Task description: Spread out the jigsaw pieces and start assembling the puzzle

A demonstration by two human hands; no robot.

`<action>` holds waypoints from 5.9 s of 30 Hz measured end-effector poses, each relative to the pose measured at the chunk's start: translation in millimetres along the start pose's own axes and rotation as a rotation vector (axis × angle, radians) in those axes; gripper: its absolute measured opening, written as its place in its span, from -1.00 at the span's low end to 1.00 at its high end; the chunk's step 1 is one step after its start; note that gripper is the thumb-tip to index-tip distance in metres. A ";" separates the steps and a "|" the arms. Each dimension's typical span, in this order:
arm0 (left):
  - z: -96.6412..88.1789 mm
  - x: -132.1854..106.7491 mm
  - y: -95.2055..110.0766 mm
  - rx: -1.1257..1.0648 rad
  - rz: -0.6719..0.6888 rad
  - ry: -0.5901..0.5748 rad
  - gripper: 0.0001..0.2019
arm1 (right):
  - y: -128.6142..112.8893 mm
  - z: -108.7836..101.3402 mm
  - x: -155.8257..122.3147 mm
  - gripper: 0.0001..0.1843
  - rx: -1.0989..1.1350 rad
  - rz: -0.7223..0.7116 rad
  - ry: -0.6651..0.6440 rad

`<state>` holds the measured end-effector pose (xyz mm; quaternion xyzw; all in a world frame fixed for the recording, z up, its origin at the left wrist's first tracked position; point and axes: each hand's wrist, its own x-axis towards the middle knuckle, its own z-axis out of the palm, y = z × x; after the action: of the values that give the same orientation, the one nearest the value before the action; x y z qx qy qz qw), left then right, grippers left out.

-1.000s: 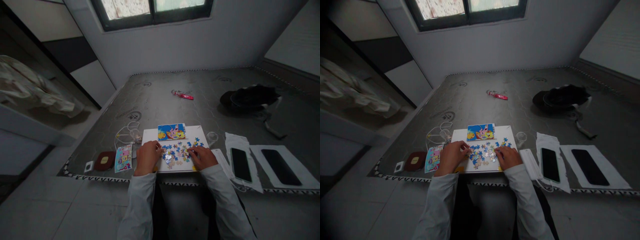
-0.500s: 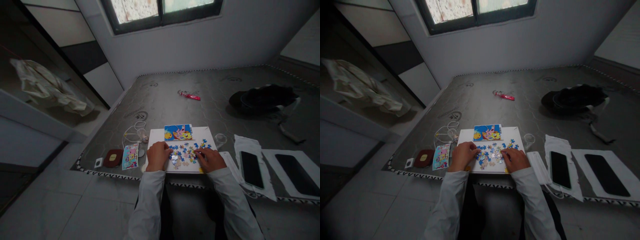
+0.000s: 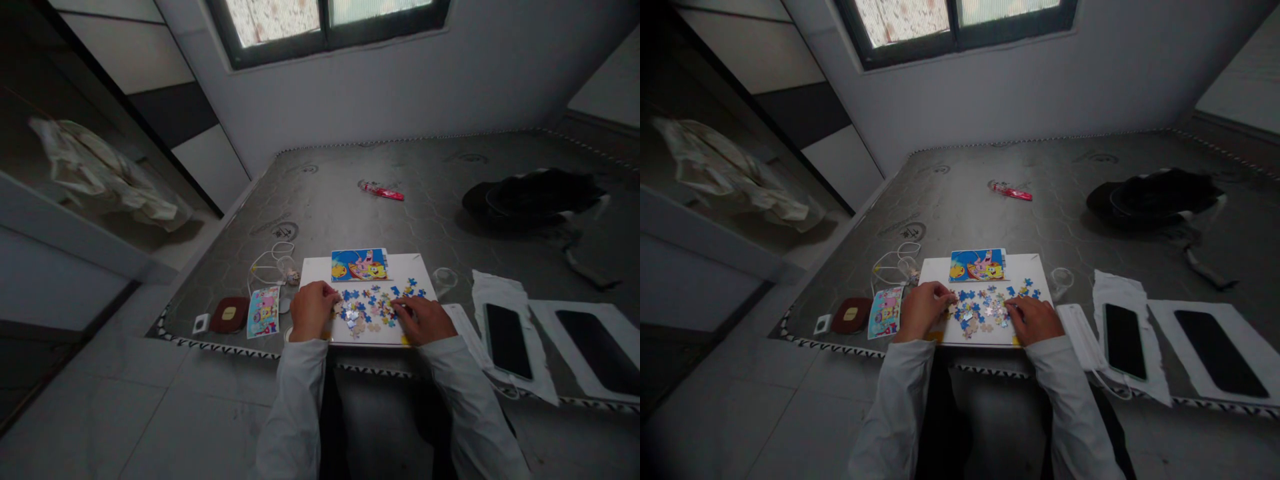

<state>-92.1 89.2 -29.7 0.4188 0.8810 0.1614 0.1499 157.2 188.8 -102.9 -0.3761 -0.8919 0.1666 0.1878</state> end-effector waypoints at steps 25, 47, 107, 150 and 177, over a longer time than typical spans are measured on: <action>-1.1 2.5 -6.1 0.107 -0.094 0.107 -0.86 | -4.8 -0.7 -1.3 -0.69 -0.041 0.035 0.056; 24.9 5.3 8.0 -0.091 -0.005 0.041 -0.78 | -2.4 -1.0 -1.5 -0.67 -0.041 0.010 0.018; -8.0 0.9 -4.9 0.054 -0.105 0.082 -0.74 | -0.4 -1.6 -0.1 -0.65 -0.014 0.042 -0.004; -17.6 -2.6 -21.6 0.132 -0.114 -0.156 -0.74 | 0.7 -0.4 -2.4 -0.67 -0.026 0.043 0.049; -16.1 -1.8 -17.6 0.134 -0.031 -0.195 -0.81 | 3.8 -1.0 -1.1 -0.63 -0.017 0.023 0.031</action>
<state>-109.5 74.8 -22.1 0.4279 0.8774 0.0586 0.2089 160.7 190.6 -103.9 -0.3903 -0.8860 0.1554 0.1965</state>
